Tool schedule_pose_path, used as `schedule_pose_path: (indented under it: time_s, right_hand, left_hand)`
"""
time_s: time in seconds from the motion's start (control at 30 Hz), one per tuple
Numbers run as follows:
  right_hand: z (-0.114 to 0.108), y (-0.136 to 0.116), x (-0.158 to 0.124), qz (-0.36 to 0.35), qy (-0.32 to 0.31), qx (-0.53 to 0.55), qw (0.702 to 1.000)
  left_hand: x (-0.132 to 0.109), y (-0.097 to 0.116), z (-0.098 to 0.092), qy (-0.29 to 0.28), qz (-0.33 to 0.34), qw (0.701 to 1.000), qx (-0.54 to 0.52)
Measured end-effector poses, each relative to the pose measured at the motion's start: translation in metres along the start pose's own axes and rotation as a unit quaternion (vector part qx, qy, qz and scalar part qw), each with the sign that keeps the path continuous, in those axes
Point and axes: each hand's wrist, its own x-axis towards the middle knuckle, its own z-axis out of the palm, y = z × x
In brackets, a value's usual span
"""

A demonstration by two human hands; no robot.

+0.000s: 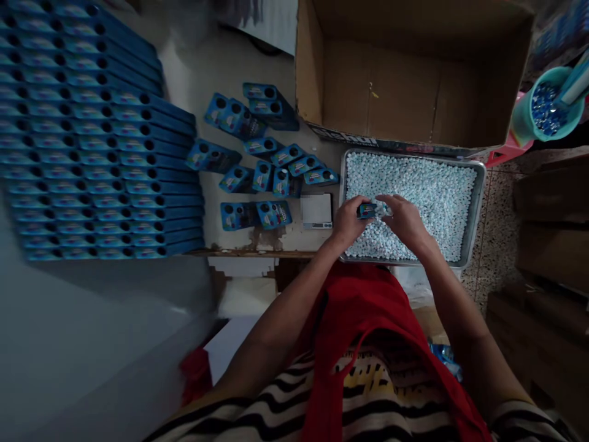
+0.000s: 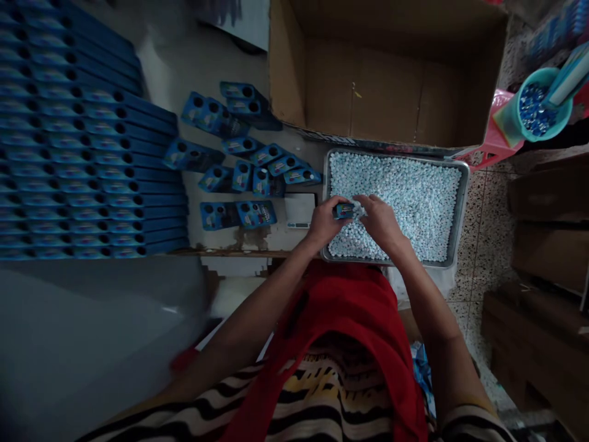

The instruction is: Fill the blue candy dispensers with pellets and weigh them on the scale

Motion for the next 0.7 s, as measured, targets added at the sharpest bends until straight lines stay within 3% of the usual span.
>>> schedule_pose_path:
  time_s: [0.1, 0.23, 0.37, 0.5, 0.6, 0.7]
  right_hand:
    - [-0.001, 0.018, -0.004, 0.046, 0.056, 0.002, 0.997]
    - [0.002, 0.067, -0.031, 0.148, 0.104, -0.059, 0.982]
    - [0.017, 0.101, -0.061, 0.151, 0.113, -0.112, 0.976]
    - [0.028, 0.115, -0.070, 0.158, 0.122, -0.121, 0.972]
    - [0.025, 0.122, -0.071, 0.149, 0.104, -0.121, 0.976]
    - [0.019, 0.136, -0.079, 0.126, 0.134, -0.136, 0.973]
  left_hand:
    - [0.002, -0.001, 0.003, 0.021, -0.022, 0.999, -0.027]
    - [0.003, -0.004, 0.007, 0.007, 0.001, 0.996, -0.089]
    - [0.005, -0.010, 0.012, -0.009, 0.001, 0.990, -0.142]
    - [0.006, -0.016, 0.009, 0.011, -0.024, 0.985, -0.170]
    - [-0.002, -0.014, -0.005, 0.053, -0.041, 0.976, -0.207]
    - [-0.025, -0.014, -0.043, 0.149, -0.051, 0.964, -0.215]
